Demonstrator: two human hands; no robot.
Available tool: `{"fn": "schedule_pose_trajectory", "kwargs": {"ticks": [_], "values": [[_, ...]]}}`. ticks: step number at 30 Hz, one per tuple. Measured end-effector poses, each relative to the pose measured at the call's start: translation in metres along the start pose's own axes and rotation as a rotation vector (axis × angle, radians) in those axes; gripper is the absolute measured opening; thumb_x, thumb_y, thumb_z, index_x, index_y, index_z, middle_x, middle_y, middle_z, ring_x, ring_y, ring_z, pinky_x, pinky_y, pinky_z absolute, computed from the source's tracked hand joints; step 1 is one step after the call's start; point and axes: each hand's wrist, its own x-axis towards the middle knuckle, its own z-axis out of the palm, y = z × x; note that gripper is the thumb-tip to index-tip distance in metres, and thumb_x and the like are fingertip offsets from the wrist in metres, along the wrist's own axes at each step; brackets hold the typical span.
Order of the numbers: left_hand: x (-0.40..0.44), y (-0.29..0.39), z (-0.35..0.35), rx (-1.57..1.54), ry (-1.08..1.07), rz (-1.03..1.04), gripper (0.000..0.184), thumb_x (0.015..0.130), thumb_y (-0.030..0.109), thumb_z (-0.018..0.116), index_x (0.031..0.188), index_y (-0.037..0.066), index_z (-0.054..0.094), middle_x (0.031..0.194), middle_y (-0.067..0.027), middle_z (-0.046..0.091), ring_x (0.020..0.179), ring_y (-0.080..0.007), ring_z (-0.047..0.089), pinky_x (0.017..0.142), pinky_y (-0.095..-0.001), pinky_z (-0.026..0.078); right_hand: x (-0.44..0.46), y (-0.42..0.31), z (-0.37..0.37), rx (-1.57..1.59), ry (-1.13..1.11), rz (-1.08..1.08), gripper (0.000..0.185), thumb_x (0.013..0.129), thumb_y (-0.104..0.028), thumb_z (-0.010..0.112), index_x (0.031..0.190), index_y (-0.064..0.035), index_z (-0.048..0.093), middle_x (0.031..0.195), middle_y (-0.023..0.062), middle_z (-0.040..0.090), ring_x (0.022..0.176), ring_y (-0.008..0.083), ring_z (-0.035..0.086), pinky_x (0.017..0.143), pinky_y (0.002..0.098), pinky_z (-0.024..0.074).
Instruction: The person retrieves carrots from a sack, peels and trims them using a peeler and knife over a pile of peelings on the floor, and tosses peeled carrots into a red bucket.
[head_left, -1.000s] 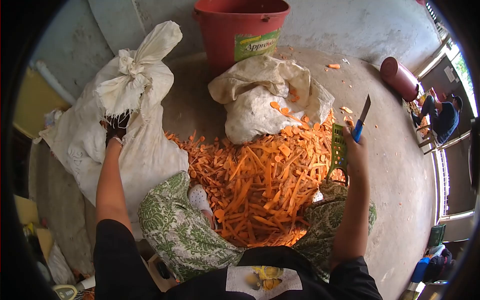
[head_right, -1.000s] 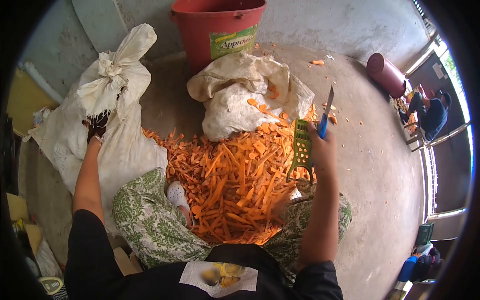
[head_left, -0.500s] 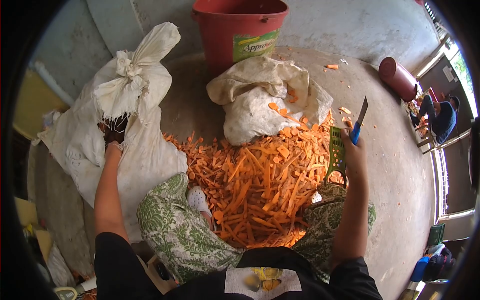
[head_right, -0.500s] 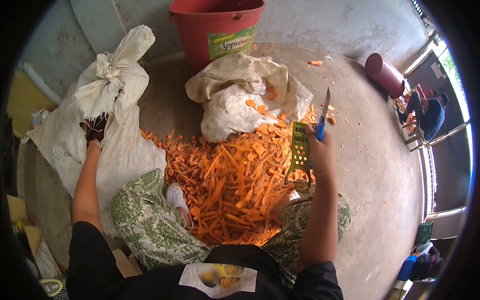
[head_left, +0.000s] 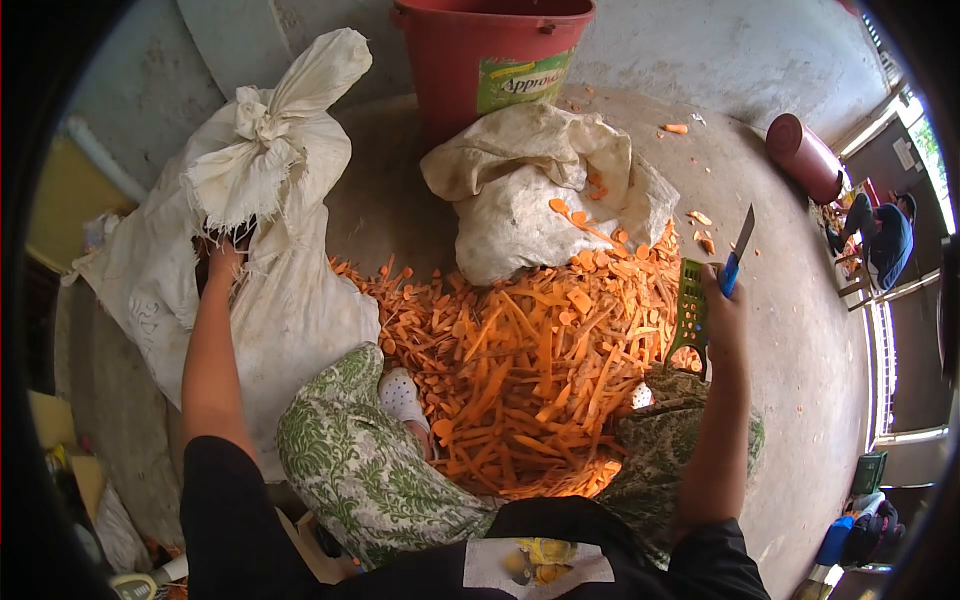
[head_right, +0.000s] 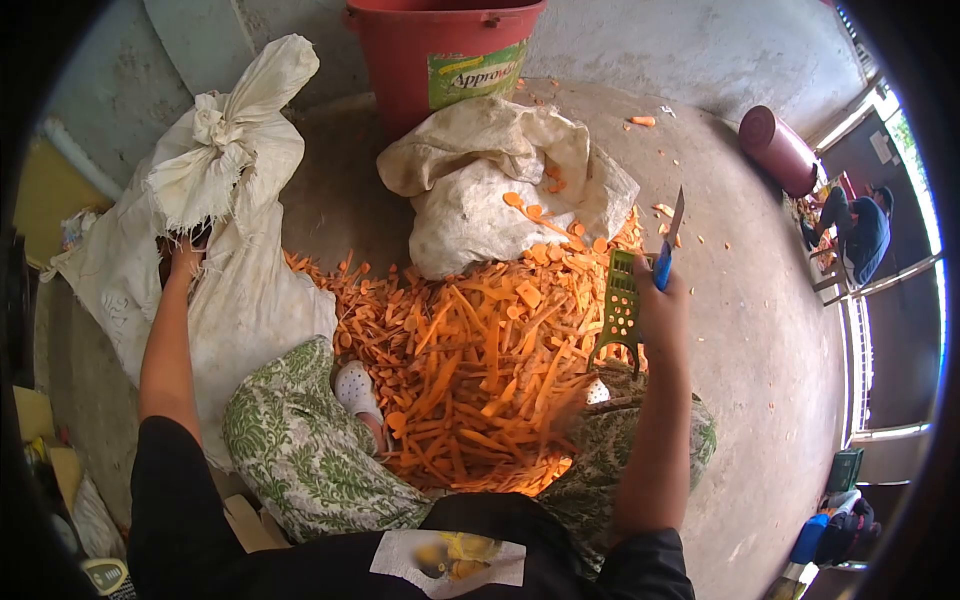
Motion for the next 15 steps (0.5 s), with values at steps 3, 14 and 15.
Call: {"fn": "schedule_pose_trajectory", "kwargs": {"ticks": [3,14,15], "values": [[0.029,-0.021,0.050,-0.131,-0.092,-0.161,0.041,0.084,0.029,0.041,0.114,0.001,0.046,0.111,-0.0266,0.050,0.099,-0.0370,0.051,0.081,-0.0414,0.044,-0.004,-0.002,-0.005,-0.062,-0.001,0.055,0.023,0.085,-0.024,0.055,0.086,-0.0010,0.059,0.062,-0.0059,0.047,0.057,0.0037,0.041,0.051,0.0214,0.0333],[0.063,0.001,0.077,0.256,-0.048,0.052,0.044,0.082,0.026,0.045,0.120,0.003,0.043,0.110,-0.0231,0.052,0.097,-0.0389,0.052,0.083,-0.0446,0.041,0.009,0.010,0.006,-0.243,0.016,-0.037,0.024,0.087,-0.023,0.052,0.082,-0.0004,0.057,0.059,-0.0046,0.042,0.054,0.0045,0.036,0.048,0.0228,0.0302],[0.063,0.001,0.078,0.266,-0.052,0.047,0.043,0.082,0.026,0.044,0.120,0.003,0.043,0.111,-0.0229,0.052,0.098,-0.0387,0.051,0.084,-0.0447,0.041,0.009,0.009,0.008,-0.272,0.010,-0.052,0.024,0.087,-0.024,0.053,0.082,-0.0002,0.057,0.059,-0.0042,0.043,0.054,0.0047,0.037,0.048,0.0230,0.0309]]}}
